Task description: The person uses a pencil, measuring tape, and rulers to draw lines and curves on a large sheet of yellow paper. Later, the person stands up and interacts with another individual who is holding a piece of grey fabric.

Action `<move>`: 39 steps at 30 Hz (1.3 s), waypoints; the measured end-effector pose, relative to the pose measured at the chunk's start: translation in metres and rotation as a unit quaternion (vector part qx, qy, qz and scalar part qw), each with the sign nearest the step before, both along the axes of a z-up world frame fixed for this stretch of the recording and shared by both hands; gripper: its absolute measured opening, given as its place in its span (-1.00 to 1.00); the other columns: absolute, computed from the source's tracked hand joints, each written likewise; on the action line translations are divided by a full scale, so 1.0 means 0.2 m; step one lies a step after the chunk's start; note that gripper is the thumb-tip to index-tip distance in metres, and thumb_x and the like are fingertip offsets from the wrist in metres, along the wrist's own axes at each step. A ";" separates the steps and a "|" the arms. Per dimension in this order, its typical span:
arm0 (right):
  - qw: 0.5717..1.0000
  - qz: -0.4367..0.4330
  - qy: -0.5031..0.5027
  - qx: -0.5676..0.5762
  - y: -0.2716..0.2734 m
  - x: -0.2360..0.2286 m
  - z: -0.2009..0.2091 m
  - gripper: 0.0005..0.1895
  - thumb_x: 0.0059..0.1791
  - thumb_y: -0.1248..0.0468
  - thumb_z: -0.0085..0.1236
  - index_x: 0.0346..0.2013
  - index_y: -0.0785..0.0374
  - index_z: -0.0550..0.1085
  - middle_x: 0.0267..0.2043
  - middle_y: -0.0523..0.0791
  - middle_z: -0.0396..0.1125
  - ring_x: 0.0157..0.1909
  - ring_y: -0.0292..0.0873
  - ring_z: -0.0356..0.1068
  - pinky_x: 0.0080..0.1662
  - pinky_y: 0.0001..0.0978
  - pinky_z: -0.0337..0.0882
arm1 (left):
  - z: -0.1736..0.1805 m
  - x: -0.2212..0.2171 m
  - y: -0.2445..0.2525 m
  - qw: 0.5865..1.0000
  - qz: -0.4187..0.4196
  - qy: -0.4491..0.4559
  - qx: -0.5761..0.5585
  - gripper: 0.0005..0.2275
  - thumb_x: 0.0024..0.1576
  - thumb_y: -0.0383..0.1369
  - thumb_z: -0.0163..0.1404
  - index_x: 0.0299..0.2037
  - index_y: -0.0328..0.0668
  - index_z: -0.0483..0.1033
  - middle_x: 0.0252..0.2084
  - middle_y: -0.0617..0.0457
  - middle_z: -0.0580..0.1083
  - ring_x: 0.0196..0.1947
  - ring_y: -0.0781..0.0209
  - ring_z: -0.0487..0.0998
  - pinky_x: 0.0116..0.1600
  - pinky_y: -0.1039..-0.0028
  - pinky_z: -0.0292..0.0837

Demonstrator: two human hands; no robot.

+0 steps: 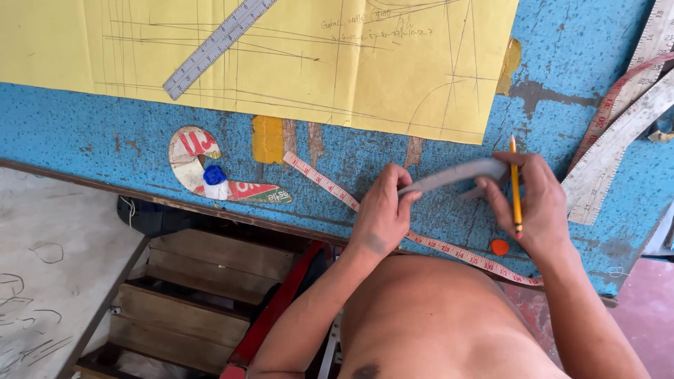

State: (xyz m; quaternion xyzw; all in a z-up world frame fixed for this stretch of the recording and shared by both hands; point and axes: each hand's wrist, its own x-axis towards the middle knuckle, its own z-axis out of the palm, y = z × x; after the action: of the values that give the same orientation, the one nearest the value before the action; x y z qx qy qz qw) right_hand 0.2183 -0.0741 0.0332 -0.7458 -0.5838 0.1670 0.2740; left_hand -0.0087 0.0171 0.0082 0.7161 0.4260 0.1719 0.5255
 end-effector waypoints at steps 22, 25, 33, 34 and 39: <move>0.967 0.107 -0.182 0.146 0.44 0.26 -0.16 -0.63 0.21 0.29 0.26 0.24 0.48 0.50 0.04 0.23 0.22 0.04 0.27 0.20 0.02 0.12 0.32 | -0.19 0.14 -0.02 0.943 -0.009 0.086 0.322 -0.61 0.33 -0.30 -0.06 0.38 0.05 0.31 0.09 -0.08 0.36 -0.04 -0.06 0.34 -0.03 0.15 0.28; 0.967 0.086 -0.185 0.150 0.43 0.28 -0.18 -0.65 0.21 0.28 0.34 0.22 0.42 0.52 -0.02 0.18 0.18 0.03 0.25 0.19 0.05 0.12 0.24 | -0.22 0.13 -0.02 0.938 -0.009 0.092 0.333 -0.60 0.38 -0.23 -0.14 0.44 0.10 0.26 0.15 -0.07 0.37 -0.01 -0.06 0.37 0.01 0.13 0.31; 0.967 0.087 -0.187 0.149 0.46 0.28 -0.18 -0.66 0.22 0.26 0.34 0.24 0.40 0.56 -0.02 0.16 0.17 0.01 0.20 0.17 0.05 0.07 0.23 | -0.25 0.14 -0.03 0.922 0.002 0.115 0.370 -0.59 0.40 -0.12 -0.18 0.45 0.17 0.25 0.15 0.00 0.39 -0.09 -0.01 0.36 -0.05 0.17 0.29; 0.967 0.087 -0.188 0.150 0.46 0.28 -0.19 -0.66 0.22 0.26 0.34 0.24 0.40 0.56 -0.02 0.16 0.17 0.01 0.20 0.17 0.05 0.07 0.23 | -0.25 0.14 -0.03 0.922 0.003 0.114 0.370 -0.59 0.40 -0.12 -0.18 0.45 0.17 0.25 0.15 0.00 0.39 -0.09 -0.01 0.36 -0.05 0.17 0.29; 0.965 0.087 -0.195 0.151 0.45 0.28 -0.20 -0.67 0.24 0.24 0.31 0.24 0.36 0.57 0.01 0.14 0.18 -0.04 0.17 0.14 0.02 0.06 0.23 | -0.24 0.13 -0.03 0.919 0.006 0.111 0.378 -0.57 0.39 -0.06 -0.14 0.45 0.18 0.27 0.13 0.00 0.40 -0.10 -0.04 0.37 -0.04 0.16 0.31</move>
State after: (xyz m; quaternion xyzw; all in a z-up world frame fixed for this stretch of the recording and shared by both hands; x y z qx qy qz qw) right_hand 0.2749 0.0162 -0.0060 -0.6602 -0.7071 -0.0486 0.2487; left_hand 0.0182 0.0110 -0.0397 0.8733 0.3892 0.2427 0.1645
